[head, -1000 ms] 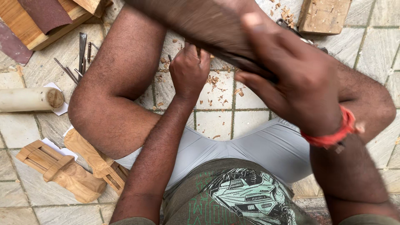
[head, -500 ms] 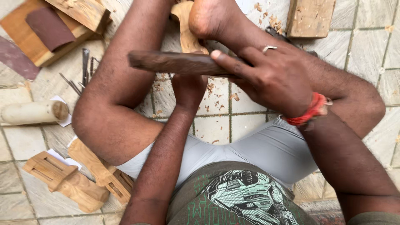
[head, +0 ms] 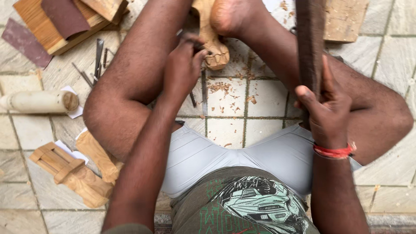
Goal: The person carves a small wooden piece using a chisel and a wooden mallet. They hold the wood between their feet and repeatedly strike the chisel to shape the object.
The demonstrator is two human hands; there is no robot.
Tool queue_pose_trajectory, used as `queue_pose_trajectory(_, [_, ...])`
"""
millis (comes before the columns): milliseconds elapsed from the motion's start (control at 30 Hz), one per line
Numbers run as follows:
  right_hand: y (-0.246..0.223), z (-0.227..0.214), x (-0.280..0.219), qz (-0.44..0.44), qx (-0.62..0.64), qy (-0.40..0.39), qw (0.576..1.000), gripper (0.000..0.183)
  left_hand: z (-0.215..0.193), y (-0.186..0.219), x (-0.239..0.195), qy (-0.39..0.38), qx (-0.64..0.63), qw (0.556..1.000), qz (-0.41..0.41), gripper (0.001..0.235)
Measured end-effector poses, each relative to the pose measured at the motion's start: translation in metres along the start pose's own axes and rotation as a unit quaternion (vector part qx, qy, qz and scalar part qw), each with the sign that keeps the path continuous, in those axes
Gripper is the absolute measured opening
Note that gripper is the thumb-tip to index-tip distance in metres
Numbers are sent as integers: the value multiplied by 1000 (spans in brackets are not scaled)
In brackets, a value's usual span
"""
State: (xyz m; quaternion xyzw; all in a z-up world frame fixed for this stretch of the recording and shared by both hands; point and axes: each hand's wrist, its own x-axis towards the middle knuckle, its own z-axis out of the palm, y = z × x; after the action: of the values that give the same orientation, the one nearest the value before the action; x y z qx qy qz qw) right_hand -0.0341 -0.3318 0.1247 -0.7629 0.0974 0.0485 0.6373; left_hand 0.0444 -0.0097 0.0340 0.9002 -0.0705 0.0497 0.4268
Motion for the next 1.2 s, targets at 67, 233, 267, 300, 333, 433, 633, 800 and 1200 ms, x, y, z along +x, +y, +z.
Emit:
queue_pose_trajectory(67, [-1, 0, -2, 20, 36, 18, 999, 75, 0, -3, 18, -76, 10, 997, 1, 18])
queue_pose_trajectory(233, [-7, 4, -3, 24, 15, 28, 999, 73, -2, -11, 40, -190, 43, 980, 23, 26])
queue_pose_trajectory(267, [-9, 6, -3, 23, 23, 26, 999, 73, -3, -13, 41, -189, 37, 980, 54, 26])
queue_pose_trajectory(300, [-11, 9, -4, 25, 19, 21, 999, 73, -4, -14, 42, -172, 30, 981, 86, 27])
queue_pose_trajectory(333, [-13, 11, -4, 27, 15, 15, 999, 73, -4, -15, 43, -155, 23, 980, 119, 28])
queue_pose_trajectory(433, [-20, 20, -4, 10, 2, -14, 1000, 69, -6, -15, 44, -155, 11, 979, 133, 27])
queue_pose_trajectory(633, [-43, 36, -6, -56, -17, -70, 996, 68, -8, -11, 50, -202, 44, 971, 120, 20])
queue_pose_trajectory(800, [-68, 51, 6, -105, -156, -56, 981, 76, -7, -11, 53, -193, 32, 972, 128, 20])
queue_pose_trajectory(1200, [-96, 61, 29, -110, -398, -78, 907, 73, -3, -7, 70, -235, 85, 962, 110, 37])
